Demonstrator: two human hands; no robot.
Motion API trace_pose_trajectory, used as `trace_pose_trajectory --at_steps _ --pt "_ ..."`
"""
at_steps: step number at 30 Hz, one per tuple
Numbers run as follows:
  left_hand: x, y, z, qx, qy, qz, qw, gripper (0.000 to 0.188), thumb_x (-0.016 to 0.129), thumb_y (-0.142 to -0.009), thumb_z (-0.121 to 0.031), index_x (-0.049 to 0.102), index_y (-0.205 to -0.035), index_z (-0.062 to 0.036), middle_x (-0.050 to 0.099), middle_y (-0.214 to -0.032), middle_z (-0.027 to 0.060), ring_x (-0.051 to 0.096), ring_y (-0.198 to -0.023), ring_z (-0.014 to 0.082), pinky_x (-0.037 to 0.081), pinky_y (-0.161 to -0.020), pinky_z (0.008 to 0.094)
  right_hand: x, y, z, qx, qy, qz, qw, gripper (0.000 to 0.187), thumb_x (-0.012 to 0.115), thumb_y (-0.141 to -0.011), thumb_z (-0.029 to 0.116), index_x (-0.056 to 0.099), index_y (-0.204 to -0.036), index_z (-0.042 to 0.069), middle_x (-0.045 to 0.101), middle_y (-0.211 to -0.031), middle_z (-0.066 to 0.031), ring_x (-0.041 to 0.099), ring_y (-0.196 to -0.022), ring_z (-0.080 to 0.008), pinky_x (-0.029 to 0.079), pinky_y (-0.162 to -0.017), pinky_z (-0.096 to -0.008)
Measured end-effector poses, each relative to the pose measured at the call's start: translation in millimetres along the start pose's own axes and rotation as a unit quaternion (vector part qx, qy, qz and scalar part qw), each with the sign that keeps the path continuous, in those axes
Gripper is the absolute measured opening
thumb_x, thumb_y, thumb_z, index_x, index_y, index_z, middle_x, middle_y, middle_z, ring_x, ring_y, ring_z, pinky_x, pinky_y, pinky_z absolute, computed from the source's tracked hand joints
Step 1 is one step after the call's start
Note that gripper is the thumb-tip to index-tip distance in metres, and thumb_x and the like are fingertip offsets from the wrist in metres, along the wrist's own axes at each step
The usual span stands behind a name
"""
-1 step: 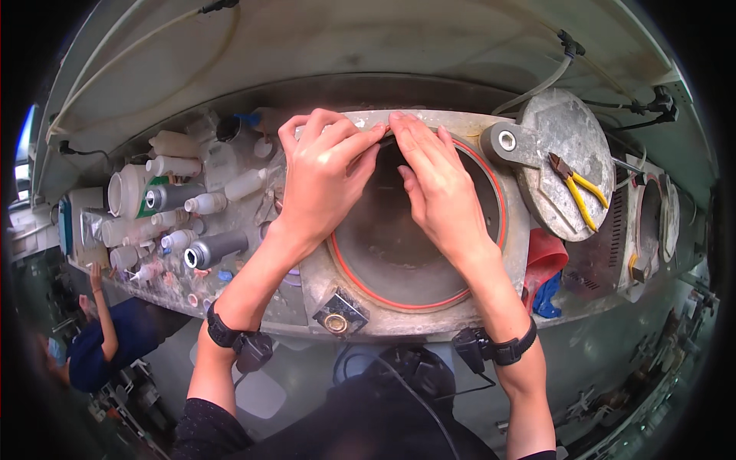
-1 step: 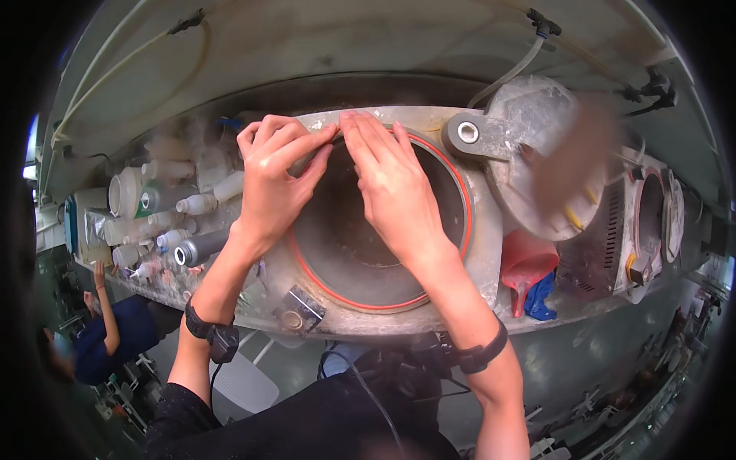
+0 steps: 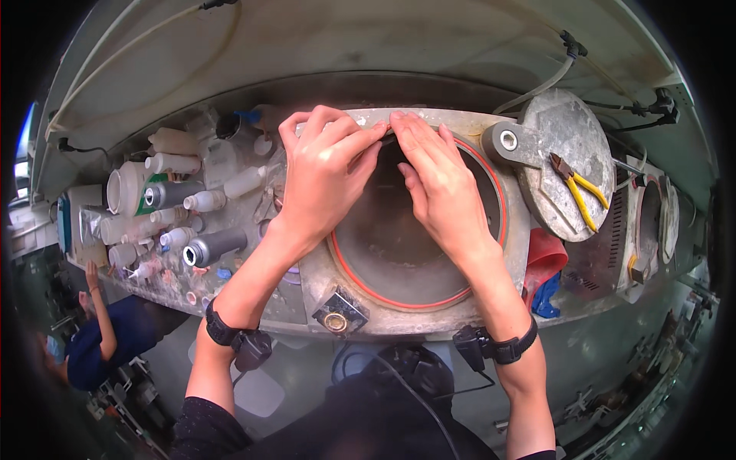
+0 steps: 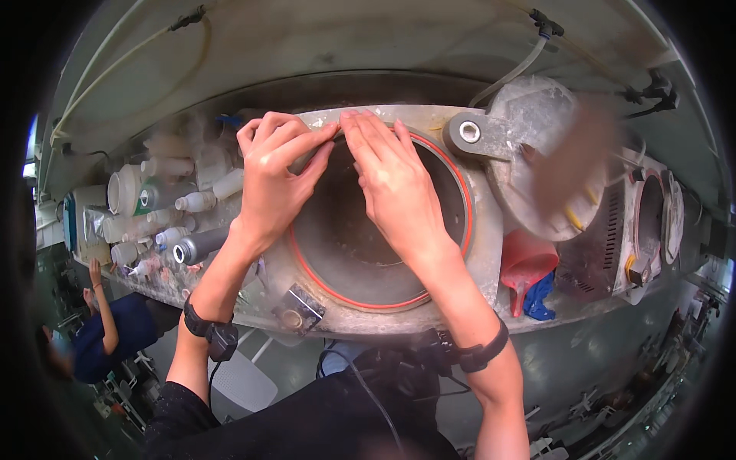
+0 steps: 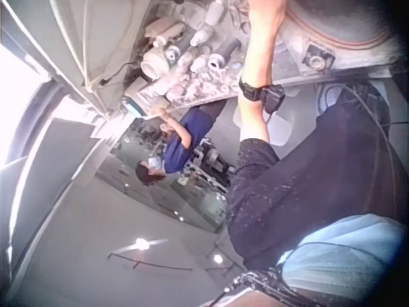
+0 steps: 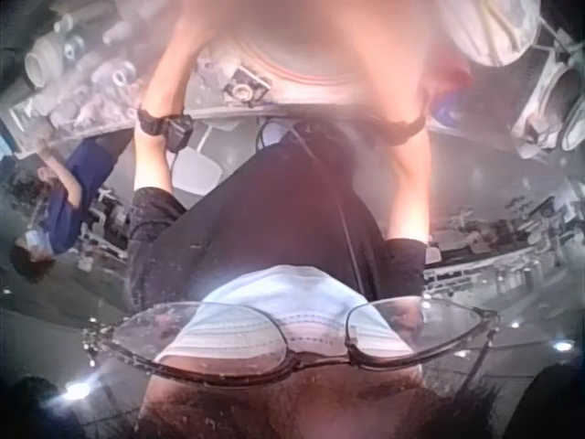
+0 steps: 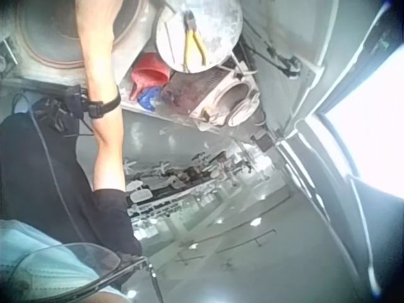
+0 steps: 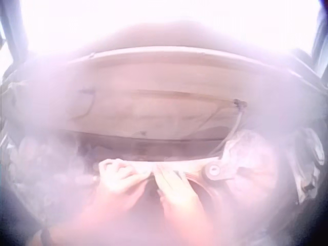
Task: Installing and adjusting a red rubber gasket seal on the rim of a cylindrical machine chamber.
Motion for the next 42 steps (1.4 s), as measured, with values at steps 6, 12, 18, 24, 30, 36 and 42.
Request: trace_pose_trajectory --at_steps 6,12,18,24,30,36,42 --pt "4 -2 0 0.014 -0.007 -0.018 1.0 0.021 0.084 -0.079 -0.006 0.081 -0.098 -0.0123 0.065 -0.081 -0.0027 0.063 -0.095 0.0193 0.039 -0.097 0.0446 -6 -11 -3 -0.01 0.022 -0.066 0.998 0.056 0.071 -0.081 -0.009 0.065 -0.135 0.003 0.073 -0.127 -0.0151 0.069 -0.123 -0.0318 0.056 -0.11 -0.0476" --pt "4 -3 -4 0.039 -0.011 -0.006 0.999 0.017 0.084 -0.078 -0.008 0.081 -0.095 -0.0121 0.065 -0.084 -0.0024 0.064 -0.096 0.0191 0.04 -0.096 0.0452 -14 -20 -4 -0.051 0.035 -0.121 0.991 0.024 0.07 -0.084 -0.003 0.071 -0.107 0.005 0.077 -0.105 -0.0124 0.077 -0.101 -0.0294 0.066 -0.087 -0.0401" --pt "5 -1 -1 0.023 -0.016 0.001 1.0 0.015 0.084 -0.079 -0.009 0.081 -0.093 -0.012 0.066 -0.086 -0.002 0.063 -0.095 0.0199 0.041 -0.095 0.0459 -10 -23 -11 -0.025 0.037 -0.079 0.996 0.027 0.075 -0.086 -0.001 0.078 -0.111 0.006 0.08 -0.107 -0.0109 0.078 -0.1 -0.0282 0.064 -0.081 -0.0367" --pt "5 -1 -3 0.014 -0.03 -0.002 0.999 0.019 0.084 -0.081 -0.005 0.082 -0.099 -0.0119 0.068 -0.087 -0.0013 0.063 -0.091 0.0196 0.04 -0.095 0.042 -10 -23 -2 -0.03 0.097 -0.108 0.989 0.023 0.074 -0.084 -0.001 0.078 -0.105 0.007 0.079 -0.104 -0.0076 0.077 -0.095 -0.0264 0.063 -0.076 -0.0383" --pt "0 3 -1 0.016 -0.003 -0.044 0.999 0.02 0.083 -0.083 -0.005 0.082 -0.102 -0.0117 0.073 -0.089 0.0009 0.065 -0.089 0.02 0.041 -0.093 0.0392 -8 -20 3 -0.04 0.118 -0.128 0.984 0.021 0.072 -0.083 0.001 0.077 -0.102 0.007 0.077 -0.105 -0.0046 0.075 -0.1 -0.0221 0.064 -0.074 -0.0366" --pt "1 -5 6 0.019 0.024 -0.01 0.999 0.016 0.081 -0.083 -0.004 0.082 -0.098 -0.0105 0.07 -0.087 0.0026 0.064 -0.087 0.0232 0.047 -0.087 0.0386 -9 -20 1 -0.069 0.116 -0.124 0.983 0.021 0.073 -0.081 0.002 0.077 -0.101 0.006 0.077 -0.106 -0.0035 0.075 -0.099 -0.0217 0.064 -0.074 -0.0364" --pt "1 -8 5 0.051 0.078 -0.009 0.996 0.02 0.081 -0.082 -0.001 0.082 -0.101 -0.0073 0.071 -0.089 0.0061 0.066 -0.092 0.0268 0.054 -0.081 0.0404 -10 -21 0 -0.092 0.116 -0.102 0.984 0.022 0.075 -0.08 0.004 0.077 -0.102 0.006 0.078 -0.109 -0.0034 0.074 -0.103 -0.0205 0.064 -0.073 -0.0356"
Point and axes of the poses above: each hand's wrist, its own y-axis away from the middle knuckle, its own x-axis out of the palm, z = x × y, the point moved 9 cm from there along -y, towards the middle knuckle
